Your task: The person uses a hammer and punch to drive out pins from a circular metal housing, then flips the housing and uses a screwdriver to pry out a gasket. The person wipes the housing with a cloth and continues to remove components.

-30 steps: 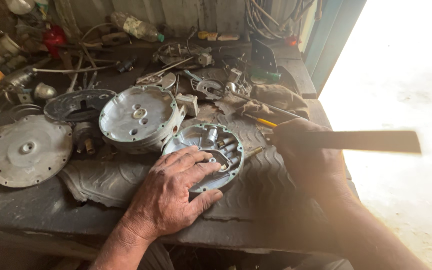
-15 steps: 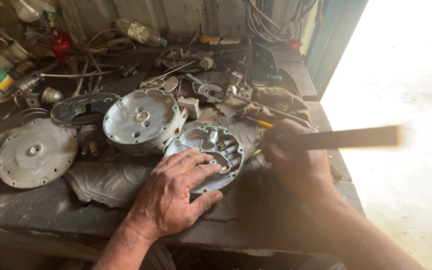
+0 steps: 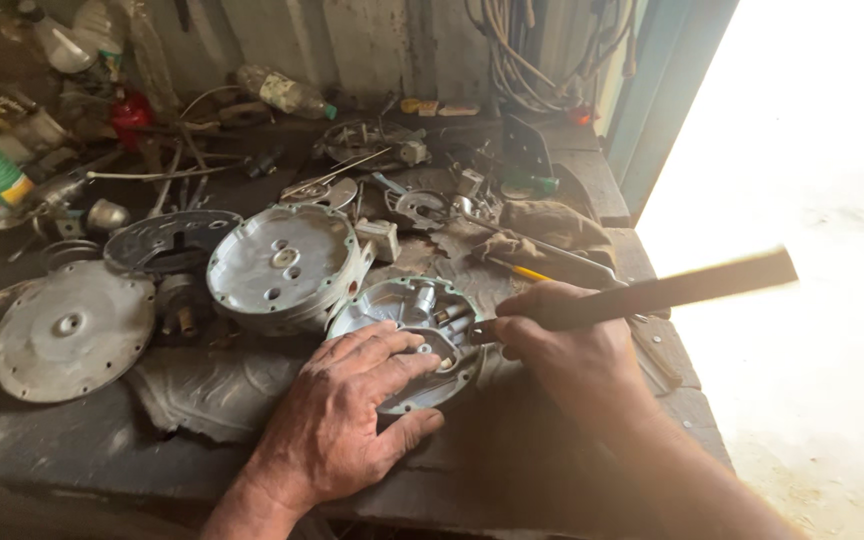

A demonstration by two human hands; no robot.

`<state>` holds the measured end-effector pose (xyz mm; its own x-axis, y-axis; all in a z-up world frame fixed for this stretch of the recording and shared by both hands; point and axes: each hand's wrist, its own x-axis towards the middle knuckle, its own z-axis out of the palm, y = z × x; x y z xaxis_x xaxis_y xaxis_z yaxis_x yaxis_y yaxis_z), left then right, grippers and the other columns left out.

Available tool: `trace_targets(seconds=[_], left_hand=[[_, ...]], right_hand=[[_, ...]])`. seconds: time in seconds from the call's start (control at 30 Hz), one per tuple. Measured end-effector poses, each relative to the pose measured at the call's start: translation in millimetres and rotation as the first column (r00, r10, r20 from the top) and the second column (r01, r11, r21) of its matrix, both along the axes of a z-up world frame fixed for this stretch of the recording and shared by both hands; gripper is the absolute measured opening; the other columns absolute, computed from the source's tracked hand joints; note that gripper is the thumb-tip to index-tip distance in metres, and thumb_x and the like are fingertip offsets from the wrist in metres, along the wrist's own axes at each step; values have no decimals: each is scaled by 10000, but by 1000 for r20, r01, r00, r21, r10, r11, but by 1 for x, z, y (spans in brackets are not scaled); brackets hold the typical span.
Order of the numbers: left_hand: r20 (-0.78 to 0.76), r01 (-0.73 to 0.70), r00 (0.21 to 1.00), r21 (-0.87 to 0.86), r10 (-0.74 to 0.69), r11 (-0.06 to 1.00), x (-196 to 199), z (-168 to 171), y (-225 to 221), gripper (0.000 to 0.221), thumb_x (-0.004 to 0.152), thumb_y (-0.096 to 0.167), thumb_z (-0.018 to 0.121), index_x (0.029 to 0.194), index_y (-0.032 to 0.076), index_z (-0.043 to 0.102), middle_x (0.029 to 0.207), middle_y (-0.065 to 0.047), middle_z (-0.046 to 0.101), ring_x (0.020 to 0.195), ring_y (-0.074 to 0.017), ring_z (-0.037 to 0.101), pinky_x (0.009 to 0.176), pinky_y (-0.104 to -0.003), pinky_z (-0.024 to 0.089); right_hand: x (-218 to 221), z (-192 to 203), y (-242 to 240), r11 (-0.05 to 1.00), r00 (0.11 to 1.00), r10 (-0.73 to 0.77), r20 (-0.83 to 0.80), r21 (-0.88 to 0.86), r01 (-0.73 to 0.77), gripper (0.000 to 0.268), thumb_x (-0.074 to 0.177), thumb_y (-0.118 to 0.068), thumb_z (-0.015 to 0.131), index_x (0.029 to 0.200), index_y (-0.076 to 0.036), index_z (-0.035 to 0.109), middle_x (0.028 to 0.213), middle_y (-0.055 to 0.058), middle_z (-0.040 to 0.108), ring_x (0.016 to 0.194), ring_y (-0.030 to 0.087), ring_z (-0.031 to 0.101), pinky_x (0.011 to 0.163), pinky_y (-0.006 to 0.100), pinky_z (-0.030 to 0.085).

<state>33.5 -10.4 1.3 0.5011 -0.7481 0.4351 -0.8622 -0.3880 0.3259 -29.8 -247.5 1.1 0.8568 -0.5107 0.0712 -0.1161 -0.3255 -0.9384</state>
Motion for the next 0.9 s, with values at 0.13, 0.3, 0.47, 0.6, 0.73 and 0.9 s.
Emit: trace_targets(seconds=[0.13,0.3,0.47,0.6,0.73,0.9], left_hand=[[-1,20,1000,-19,-20,1000,2,-4,-4,459,805,391,793,1176,126,747,1295,-121,690,1282,-378,559,1063,-488,419],[-1,10,1000,-12,-10,1000,3,-4,-5,463,791,378,794,1174,122,752,1301,-128,687,1281,-381,555,1059,-493,413],[-5,29,1000,-17,-29,999,3,-5,-2,457,790,368,796,1170,120,749,1295,-125,689,1297,-386,549,1082,-492,404],[-54,14,998,17,-13,1000,5,-3,-4,452,781,367,817,1172,146,767,1295,-129,685,1300,-379,538,1059,-492,395],[-51,26,998,4,-26,1000,9,-7,-8,460,798,380,801,1193,146,756,1314,-115,690,1321,-365,532,1084,-492,396],[-45,35,998,32,-34,999,8,-9,-4,489,810,420,777,1194,118,747,1325,-134,676,1331,-377,529,1093,-508,383]], right_hand=[[-4,6,-5,999,972,-35,232,25,30,182,831,-122,722,973,-14,755,834,65,785,694,127,745,622,263,599],[-2,4,-7,993,998,-65,26,100,62,172,797,-97,751,947,-17,767,779,79,790,656,154,747,588,288,587],[6,-7,1,983,979,-32,201,184,-6,143,782,-68,763,894,21,767,761,94,764,626,156,706,573,296,572],[8,-11,-3,960,965,28,259,-277,47,122,787,-107,774,887,-37,766,719,47,746,603,120,696,559,283,563],[10,-10,-4,997,982,-54,181,66,43,104,773,-87,770,857,-27,760,700,60,753,582,142,702,548,299,575],[12,-5,-3,998,992,-14,123,65,6,111,754,-87,767,849,-40,738,695,64,746,590,152,722,546,311,576]])
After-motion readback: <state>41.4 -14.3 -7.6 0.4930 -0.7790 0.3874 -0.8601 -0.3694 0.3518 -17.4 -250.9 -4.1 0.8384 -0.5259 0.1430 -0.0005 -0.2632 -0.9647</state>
